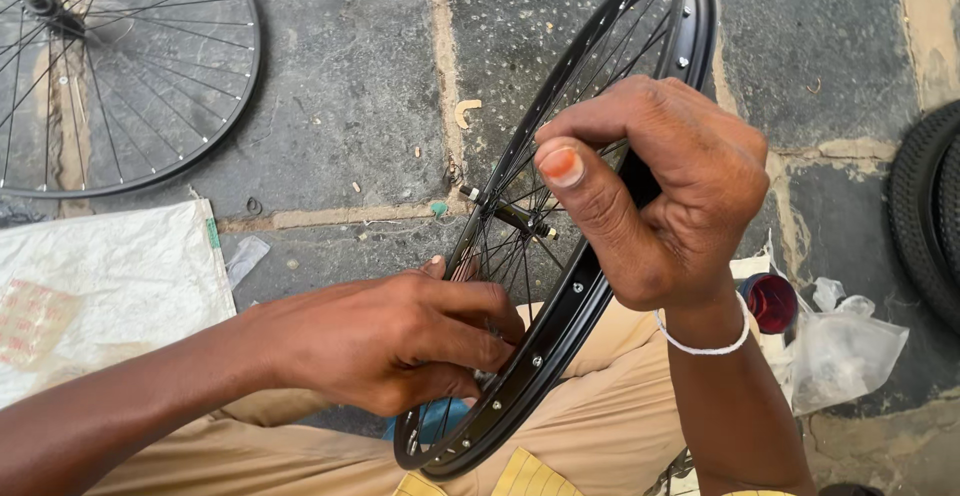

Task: The person sits on the ground and works on a bicycle wheel, using their hands to adjust the spokes and tighten the nipples. They rotate the wheel to access different sections and continue the truing process.

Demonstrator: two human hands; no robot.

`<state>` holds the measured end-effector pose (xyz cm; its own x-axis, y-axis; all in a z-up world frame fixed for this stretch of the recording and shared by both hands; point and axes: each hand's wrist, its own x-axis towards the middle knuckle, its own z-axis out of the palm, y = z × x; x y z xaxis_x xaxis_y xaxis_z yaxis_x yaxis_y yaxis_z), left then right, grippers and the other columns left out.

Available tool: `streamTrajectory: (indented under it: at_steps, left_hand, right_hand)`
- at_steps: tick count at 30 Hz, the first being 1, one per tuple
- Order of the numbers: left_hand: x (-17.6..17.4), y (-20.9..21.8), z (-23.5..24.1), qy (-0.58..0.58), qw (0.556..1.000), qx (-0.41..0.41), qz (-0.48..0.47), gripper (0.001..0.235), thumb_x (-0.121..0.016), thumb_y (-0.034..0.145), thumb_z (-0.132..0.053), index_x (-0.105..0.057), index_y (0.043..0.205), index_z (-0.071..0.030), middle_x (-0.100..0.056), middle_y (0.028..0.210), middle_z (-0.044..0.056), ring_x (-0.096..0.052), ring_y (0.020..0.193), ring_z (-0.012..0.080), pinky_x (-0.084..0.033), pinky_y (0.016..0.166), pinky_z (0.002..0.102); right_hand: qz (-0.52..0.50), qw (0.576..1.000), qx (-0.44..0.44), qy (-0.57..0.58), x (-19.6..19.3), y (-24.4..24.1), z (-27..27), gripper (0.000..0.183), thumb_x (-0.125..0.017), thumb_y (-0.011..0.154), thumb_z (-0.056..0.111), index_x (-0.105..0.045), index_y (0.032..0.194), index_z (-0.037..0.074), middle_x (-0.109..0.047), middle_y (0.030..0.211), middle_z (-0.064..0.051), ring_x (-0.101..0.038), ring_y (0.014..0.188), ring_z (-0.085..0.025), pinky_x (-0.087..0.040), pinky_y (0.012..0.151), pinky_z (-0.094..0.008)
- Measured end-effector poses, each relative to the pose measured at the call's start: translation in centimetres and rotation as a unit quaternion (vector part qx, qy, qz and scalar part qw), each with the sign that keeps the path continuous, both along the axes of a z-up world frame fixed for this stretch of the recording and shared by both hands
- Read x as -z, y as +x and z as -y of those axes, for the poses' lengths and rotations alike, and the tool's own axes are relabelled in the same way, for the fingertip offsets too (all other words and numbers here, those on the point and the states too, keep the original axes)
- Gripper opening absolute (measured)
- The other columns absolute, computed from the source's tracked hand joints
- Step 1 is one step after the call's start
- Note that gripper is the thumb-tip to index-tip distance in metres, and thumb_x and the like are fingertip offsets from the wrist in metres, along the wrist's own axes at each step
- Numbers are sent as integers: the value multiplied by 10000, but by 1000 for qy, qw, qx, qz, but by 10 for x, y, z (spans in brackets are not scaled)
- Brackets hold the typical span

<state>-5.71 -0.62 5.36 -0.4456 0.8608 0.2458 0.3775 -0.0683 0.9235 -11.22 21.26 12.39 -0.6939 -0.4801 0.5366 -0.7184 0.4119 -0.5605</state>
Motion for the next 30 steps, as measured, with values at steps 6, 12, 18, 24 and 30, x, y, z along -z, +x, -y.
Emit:
streamTrajectory:
  at_steps: [6,12,18,24,30]
  left_hand:
    - [29,-6,-21,-196,937,89,-276,108,-699,899,-53,-638,872,32,-634,1049,153,-698,921,287,-583,748,464]
    - [50,29,0,56,981,-148,-108,328,-687,750,26,-619,1068,65,-675,971,167,-715,868,358,-501,888,578]
    - [57,55,9,63,929,-325,-165,268,-725,798,9,-654,1056,23,-698,1124,205,-720,894,314,-587,749,389]
    - [55,43,28,4,908,-303,-289,275,-818,767,-37,-686,1001,24,-665,971,149,-665,782,298,-525,657,401]
    - [16,16,36,-50,977,-139,-157,266,-736,725,19,-743,984,-35,-679,1029,118,-696,898,282,-576,746,384]
  right_hand:
    - [-12,1000,-1,27,0,0,17,220,-666,1075,239,-709,958,57,-688,832,-30,-606,661,-113,-410,615,-263]
    - [-29,999,0,18,-3,-7,24,248,-664,1114,232,-706,947,53,-675,801,-35,-583,672,-123,-403,627,-265]
    - [-42,999,-30,-6,15,-16,40,243,-682,1103,214,-692,917,56,-614,734,-32,-556,611,-134,-393,601,-291]
    - [-86,995,-39,-17,15,-19,51,265,-688,1131,198,-683,907,57,-614,754,-29,-573,629,-144,-399,597,-293]
    - [-81,996,-23,-19,19,-13,37,225,-694,1126,186,-690,935,67,-623,742,-29,-582,617,-136,-404,604,-289]
